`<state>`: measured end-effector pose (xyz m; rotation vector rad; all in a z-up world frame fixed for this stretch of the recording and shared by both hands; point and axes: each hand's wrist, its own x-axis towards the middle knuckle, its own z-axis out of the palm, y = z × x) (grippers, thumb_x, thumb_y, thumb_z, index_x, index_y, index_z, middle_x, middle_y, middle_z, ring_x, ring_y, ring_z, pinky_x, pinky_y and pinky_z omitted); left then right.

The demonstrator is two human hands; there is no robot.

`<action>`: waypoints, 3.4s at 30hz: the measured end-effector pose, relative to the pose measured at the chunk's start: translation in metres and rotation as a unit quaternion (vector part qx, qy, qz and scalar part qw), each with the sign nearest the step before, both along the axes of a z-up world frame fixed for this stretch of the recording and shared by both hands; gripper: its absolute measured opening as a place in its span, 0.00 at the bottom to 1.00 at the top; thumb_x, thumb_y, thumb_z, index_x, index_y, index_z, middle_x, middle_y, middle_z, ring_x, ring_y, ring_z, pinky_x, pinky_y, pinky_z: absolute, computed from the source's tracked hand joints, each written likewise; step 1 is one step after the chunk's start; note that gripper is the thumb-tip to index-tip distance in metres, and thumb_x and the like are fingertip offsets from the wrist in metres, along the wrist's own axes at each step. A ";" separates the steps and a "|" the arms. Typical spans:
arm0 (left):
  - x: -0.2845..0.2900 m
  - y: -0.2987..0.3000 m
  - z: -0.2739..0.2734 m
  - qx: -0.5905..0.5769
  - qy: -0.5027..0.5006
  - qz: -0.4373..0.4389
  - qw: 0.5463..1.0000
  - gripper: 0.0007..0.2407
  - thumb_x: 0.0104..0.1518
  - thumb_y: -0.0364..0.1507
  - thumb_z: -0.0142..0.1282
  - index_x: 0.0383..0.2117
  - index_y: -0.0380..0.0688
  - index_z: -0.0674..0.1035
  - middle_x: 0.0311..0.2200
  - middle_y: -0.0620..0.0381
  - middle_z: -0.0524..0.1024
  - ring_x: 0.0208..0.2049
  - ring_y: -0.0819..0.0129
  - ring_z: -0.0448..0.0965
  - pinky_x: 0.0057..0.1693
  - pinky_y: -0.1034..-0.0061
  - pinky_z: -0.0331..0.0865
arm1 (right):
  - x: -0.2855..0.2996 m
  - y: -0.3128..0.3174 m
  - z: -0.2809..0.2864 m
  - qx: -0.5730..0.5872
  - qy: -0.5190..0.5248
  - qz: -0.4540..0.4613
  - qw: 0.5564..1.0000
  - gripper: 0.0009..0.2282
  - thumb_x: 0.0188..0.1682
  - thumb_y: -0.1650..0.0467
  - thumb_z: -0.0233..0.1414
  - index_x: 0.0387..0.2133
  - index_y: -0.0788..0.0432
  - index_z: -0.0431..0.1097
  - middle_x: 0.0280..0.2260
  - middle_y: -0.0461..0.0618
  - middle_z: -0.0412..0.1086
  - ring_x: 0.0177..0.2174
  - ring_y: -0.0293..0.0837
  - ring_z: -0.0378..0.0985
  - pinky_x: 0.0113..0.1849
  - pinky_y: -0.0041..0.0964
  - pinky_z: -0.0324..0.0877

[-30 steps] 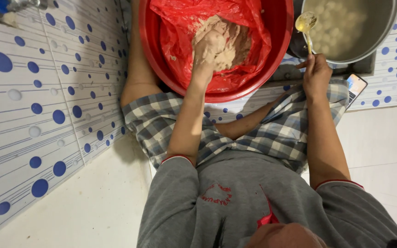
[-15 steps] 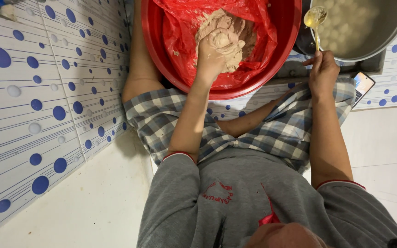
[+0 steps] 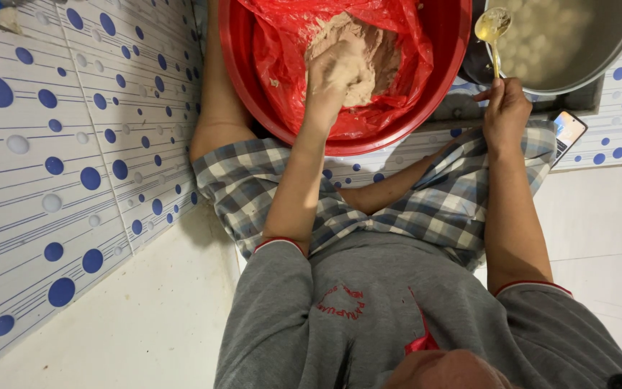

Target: Forming meatballs from meat paste by hand and spoon and dropping them into boiling water

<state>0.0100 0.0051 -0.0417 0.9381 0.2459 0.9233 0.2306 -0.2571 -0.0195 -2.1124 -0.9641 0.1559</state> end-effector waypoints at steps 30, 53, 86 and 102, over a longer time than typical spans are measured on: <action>-0.014 -0.003 0.063 0.026 0.153 0.020 0.988 0.17 0.46 0.06 0.62 0.37 0.37 0.74 0.39 0.51 0.76 0.42 0.61 0.83 0.55 0.70 0.83 | 0.001 -0.001 0.000 0.007 0.013 0.009 1.000 0.09 0.69 0.75 0.47 0.39 0.69 0.69 0.28 0.52 0.77 0.22 0.39 0.65 0.30 0.30 0.64; -0.004 0.003 0.081 0.084 0.174 0.040 0.980 0.06 0.52 0.22 0.64 0.27 0.43 0.76 0.29 0.57 0.75 0.31 0.71 0.70 0.39 0.77 0.70 | -0.003 0.002 0.008 -0.004 0.008 0.006 1.000 0.08 0.69 0.77 0.47 0.39 0.70 0.69 0.27 0.53 0.77 0.22 0.40 0.69 0.29 0.30 0.64; 0.006 0.009 0.070 0.053 0.186 -0.042 0.980 0.15 0.52 0.11 0.63 0.44 0.35 0.79 0.43 0.50 0.80 0.43 0.64 0.85 0.55 0.73 0.83 | -0.027 0.016 0.049 0.016 -0.022 0.002 1.000 0.07 0.68 0.78 0.49 0.39 0.70 0.70 0.25 0.52 0.73 0.22 0.42 0.69 0.29 0.34 0.65; 0.030 0.008 0.060 0.155 0.235 0.041 0.959 0.08 0.46 0.23 0.70 0.29 0.37 0.81 0.25 0.57 0.82 0.25 0.72 0.80 0.33 0.81 0.77 | -0.108 0.095 0.191 0.037 -0.259 0.143 0.954 0.10 0.52 0.86 0.59 0.46 0.74 0.77 0.29 0.58 0.78 0.21 0.45 0.73 0.27 0.36 0.70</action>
